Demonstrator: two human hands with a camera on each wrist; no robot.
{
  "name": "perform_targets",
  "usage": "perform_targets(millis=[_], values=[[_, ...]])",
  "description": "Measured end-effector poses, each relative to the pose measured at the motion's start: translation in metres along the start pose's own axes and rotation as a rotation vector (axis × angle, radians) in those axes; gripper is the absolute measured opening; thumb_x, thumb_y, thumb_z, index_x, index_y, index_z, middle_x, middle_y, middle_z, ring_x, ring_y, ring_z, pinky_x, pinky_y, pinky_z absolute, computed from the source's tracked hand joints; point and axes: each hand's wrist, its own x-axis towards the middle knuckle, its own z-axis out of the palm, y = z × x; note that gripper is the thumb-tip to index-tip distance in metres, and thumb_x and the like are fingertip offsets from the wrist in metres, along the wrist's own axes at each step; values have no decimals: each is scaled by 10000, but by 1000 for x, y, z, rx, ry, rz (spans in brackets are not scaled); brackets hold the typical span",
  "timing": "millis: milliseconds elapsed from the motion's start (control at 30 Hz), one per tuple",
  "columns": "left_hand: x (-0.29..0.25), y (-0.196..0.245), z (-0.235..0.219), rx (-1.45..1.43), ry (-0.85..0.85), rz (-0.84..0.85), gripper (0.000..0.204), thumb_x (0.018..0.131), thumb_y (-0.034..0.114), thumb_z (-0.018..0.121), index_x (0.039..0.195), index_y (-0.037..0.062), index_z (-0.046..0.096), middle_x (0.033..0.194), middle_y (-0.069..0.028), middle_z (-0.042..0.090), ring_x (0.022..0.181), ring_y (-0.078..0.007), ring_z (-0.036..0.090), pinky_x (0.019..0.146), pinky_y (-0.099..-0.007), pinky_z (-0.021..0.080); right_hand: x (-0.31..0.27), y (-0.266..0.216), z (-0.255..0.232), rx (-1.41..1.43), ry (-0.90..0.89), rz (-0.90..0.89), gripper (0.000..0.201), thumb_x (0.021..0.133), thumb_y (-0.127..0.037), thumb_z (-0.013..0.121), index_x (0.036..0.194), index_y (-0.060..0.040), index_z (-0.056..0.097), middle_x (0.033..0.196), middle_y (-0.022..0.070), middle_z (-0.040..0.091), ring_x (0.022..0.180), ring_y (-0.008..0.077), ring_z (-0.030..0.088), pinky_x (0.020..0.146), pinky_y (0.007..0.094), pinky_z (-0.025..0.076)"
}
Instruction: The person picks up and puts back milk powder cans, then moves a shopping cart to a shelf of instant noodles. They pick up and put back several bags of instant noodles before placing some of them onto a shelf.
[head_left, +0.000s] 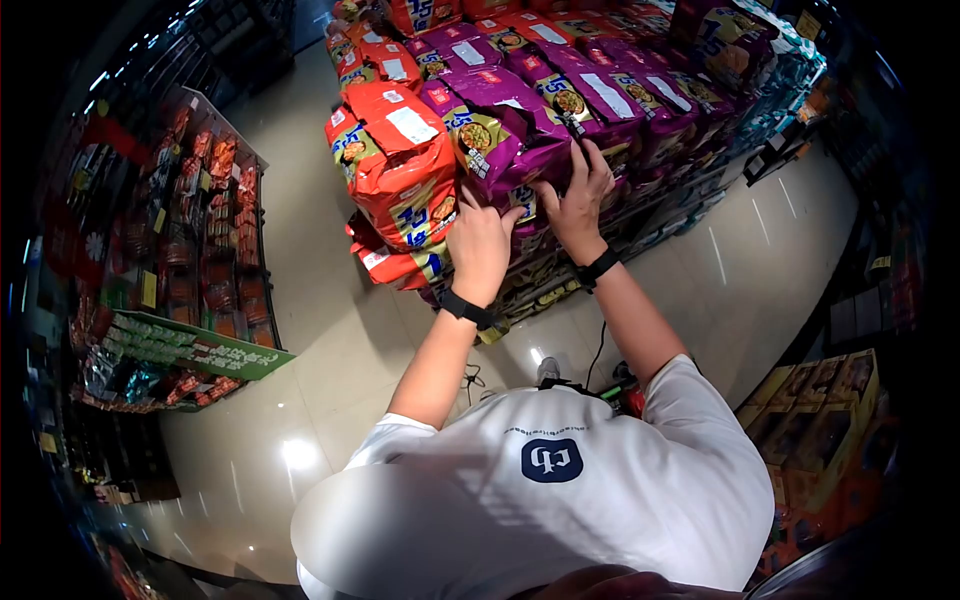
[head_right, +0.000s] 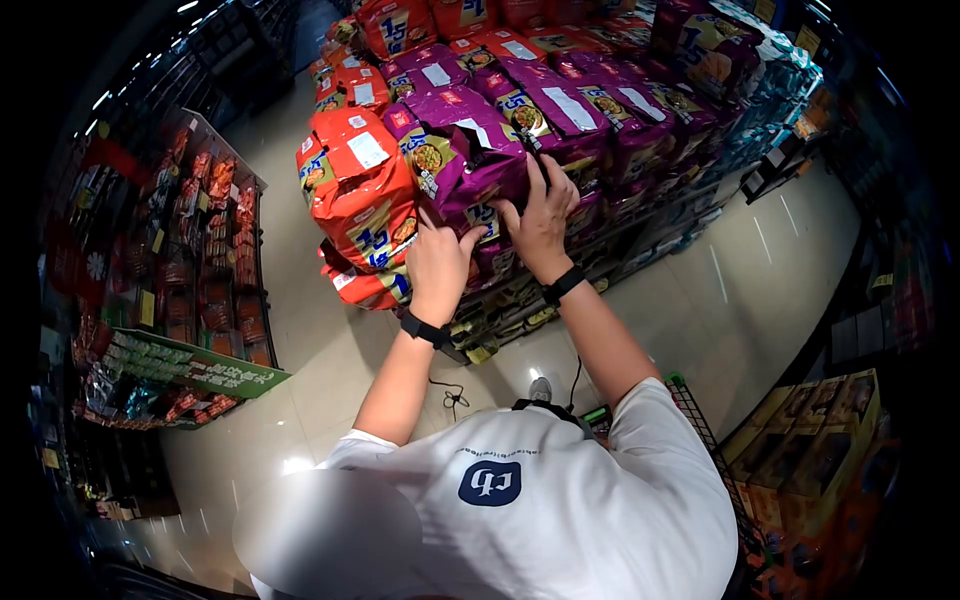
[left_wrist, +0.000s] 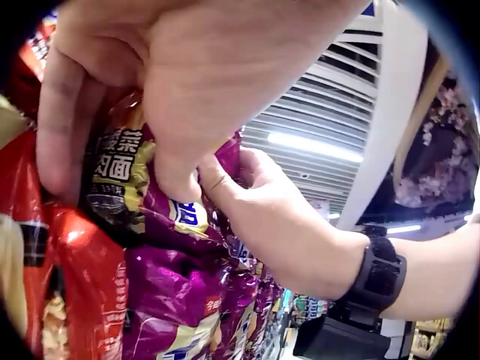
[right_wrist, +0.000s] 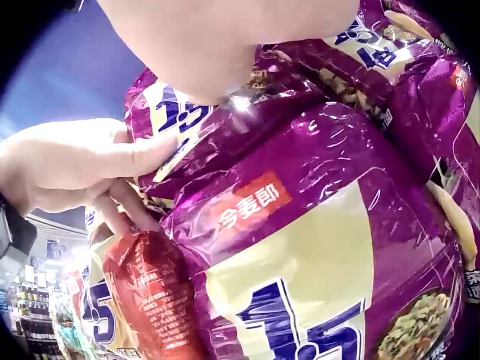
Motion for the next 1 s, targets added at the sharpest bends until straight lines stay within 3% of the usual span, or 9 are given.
perform_targets(millis=[133,200,267,533,633,700,833,900,1000], values=[[-5,-3,-2,-202,192,-3,737,829,435,754,1212,-86,398,760,-266,632,674,-444,649,556,-478,515,-3,-10,-11,103,98,41,762,789,-286,820,1392,-44,421,1376,180,420,1260,370,393,1043,493,277],[-5,-4,-18,-208,117,-16,576,862,369,734,1128,-43,432,703,-264,618,684,-457,639,571,-503,510,-11,-15,-15,154,173,19,629,781,-270,828,1271,-39,508,1240,167,516,1154,361,477,972,454,364],[-3,-6,-23,-264,42,-28,465,891,308,702,1083,-18,432,697,-269,614,684,-465,631,575,-516,500,-18,-16,-22,366,-200,-17,305,812,-176,789,989,-31,588,912,129,586,838,315,554,731,411,445],[-1,-13,-13,-392,-28,-78,429,897,241,707,1068,-8,404,735,-293,621,718,-489,621,557,-547,462,-10,-38,-20,283,-299,52,223,824,-107,727,941,-18,560,907,142,560,877,349,537,775,431,431],[-32,-21,-9,-637,103,17,352,891,182,726,1066,23,464,682,-153,625,593,-327,639,511,-399,479,-42,-41,-45,200,-192,37,191,858,-121,686,1005,-33,603,990,148,581,962,343,540,838,426,429],[-69,-40,14,-668,121,136,213,892,154,704,986,53,541,691,-96,629,604,-318,640,516,-417,470,-91,-28,-68,117,-254,158,159,873,-116,655,1006,-40,612,1008,147,578,990,341,537,855,436,423],[-168,-89,70,-724,-264,235,116,901,150,680,904,71,595,706,-127,646,638,-325,648,540,-411,481,-244,20,-136,-226,-536,611,228,847,-159,672,1043,-46,636,1056,164,585,1045,362,541,882,438,428],[-238,-122,115,-698,-629,-63,161,941,218,618,944,57,610,749,-184,657,697,-390,643,602,-459,504,-335,36,-193,-430,-597,739,228,857,-189,647,1007,-18,636,945,186,625,908,403,599,785,486,487],[-397,-253,222,-409,-1087,200,237,952,191,480,929,13,634,853,-263,661,789,-473,620,728,-547,497,-495,52,-294,-511,-678,1249,286,832,-289,661,985,-48,646,836,170,678,766,409,652,654,506,516]])
